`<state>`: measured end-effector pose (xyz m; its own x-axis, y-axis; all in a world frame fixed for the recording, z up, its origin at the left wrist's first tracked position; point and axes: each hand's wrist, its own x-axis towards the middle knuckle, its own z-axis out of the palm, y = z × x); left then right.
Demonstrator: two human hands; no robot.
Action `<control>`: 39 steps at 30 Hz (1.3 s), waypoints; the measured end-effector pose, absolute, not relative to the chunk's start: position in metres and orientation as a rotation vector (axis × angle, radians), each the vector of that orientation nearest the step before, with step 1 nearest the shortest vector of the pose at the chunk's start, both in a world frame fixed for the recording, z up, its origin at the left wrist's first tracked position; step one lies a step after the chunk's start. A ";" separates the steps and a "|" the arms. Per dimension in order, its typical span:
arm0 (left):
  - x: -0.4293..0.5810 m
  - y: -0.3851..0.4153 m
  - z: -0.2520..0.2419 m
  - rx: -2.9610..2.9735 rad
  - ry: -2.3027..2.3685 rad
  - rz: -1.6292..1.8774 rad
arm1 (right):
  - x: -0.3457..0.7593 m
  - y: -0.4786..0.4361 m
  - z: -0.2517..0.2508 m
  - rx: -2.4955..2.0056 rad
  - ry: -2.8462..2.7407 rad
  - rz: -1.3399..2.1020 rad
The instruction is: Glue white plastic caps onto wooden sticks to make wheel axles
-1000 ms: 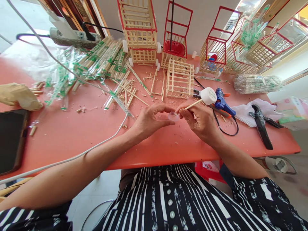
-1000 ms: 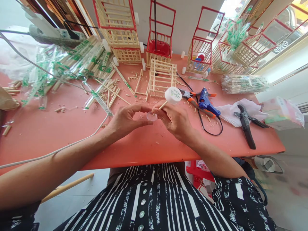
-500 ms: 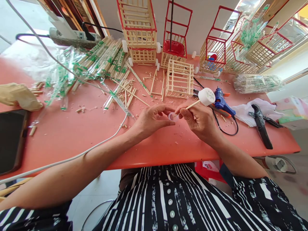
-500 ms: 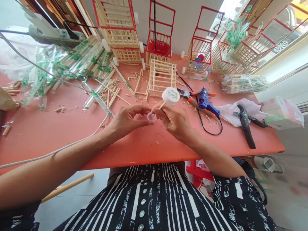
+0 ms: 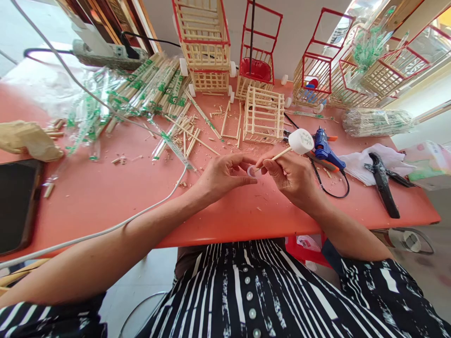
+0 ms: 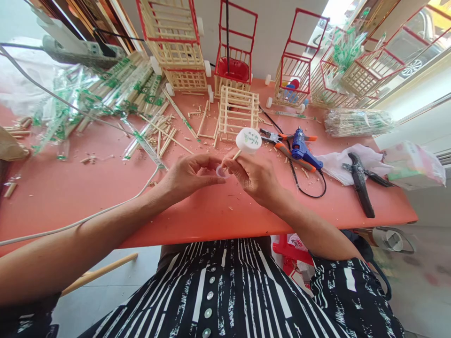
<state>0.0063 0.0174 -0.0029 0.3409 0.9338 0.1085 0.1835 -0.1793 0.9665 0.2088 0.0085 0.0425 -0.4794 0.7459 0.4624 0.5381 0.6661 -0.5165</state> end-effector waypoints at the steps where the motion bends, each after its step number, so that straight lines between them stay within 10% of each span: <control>1: 0.006 0.017 -0.003 1.630 1.053 0.960 | 0.209 0.009 0.042 -0.984 -2.200 0.396; 39: 0.005 0.017 -0.011 1.822 1.072 1.176 | 0.208 0.010 0.043 -0.954 -2.184 0.394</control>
<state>0.0049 0.0169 -0.0110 0.2429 0.9057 0.3474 0.2627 -0.4062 0.8752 0.2080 0.0100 0.0427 -0.4750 0.7324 0.4878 0.5156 0.6809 -0.5201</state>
